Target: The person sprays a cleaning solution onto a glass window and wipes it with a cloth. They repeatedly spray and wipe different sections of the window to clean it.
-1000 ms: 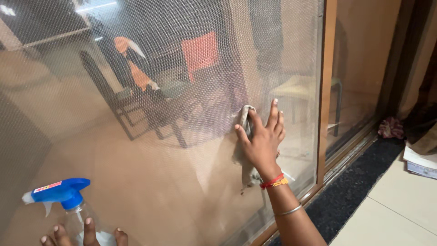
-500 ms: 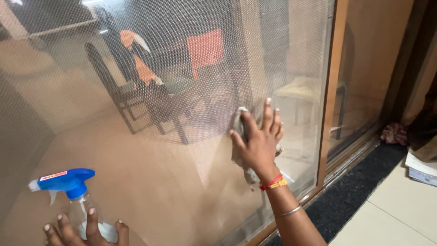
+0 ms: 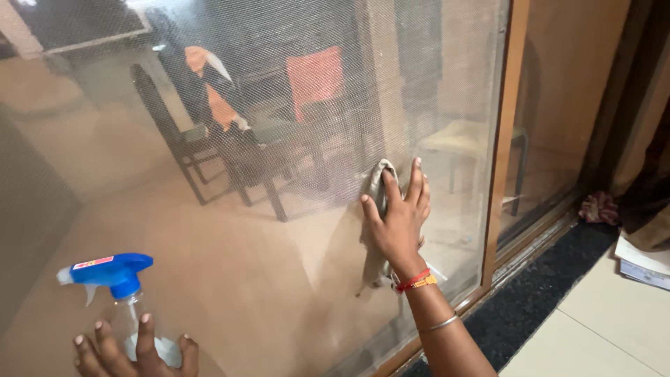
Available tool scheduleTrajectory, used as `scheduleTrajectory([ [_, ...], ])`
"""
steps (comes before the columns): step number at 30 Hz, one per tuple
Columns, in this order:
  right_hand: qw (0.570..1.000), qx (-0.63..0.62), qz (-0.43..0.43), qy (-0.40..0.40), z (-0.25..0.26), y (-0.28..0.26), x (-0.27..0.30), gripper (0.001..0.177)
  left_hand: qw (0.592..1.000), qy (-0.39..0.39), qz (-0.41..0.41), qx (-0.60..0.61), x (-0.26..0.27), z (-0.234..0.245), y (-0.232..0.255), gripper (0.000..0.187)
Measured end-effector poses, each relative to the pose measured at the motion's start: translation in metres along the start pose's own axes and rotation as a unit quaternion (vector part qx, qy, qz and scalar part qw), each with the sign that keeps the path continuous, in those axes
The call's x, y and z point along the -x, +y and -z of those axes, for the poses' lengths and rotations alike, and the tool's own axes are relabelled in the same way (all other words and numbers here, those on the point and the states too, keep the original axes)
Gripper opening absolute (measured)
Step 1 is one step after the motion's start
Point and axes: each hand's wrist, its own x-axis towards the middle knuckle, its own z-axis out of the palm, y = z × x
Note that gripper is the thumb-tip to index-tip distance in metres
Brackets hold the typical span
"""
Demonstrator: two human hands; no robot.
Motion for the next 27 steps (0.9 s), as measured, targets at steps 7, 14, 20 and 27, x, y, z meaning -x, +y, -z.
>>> scheduleTrajectory([
  [7,0.999,0.008,0.034,-0.027,0.004,-0.008,0.003,0.057,0.999,0.041,-0.032,-0.002,-0.009,-0.001,0.001,0.068],
  [14,0.999,0.007,0.003,-0.036,-0.004,-0.012,0.009,0.062,0.999,0.028,0.005,-0.018,-0.006,0.000,0.006,0.074],
  [20,0.996,0.017,0.072,-0.044,-0.005,-0.028,0.025,0.061,0.999,0.024,0.016,-0.018,-0.006,0.007,0.014,0.075],
  [27,0.999,0.041,-0.007,-0.011,-0.005,-0.023,0.020,0.060,0.999,0.032,0.020,-0.007,-0.011,0.011,0.018,0.071],
])
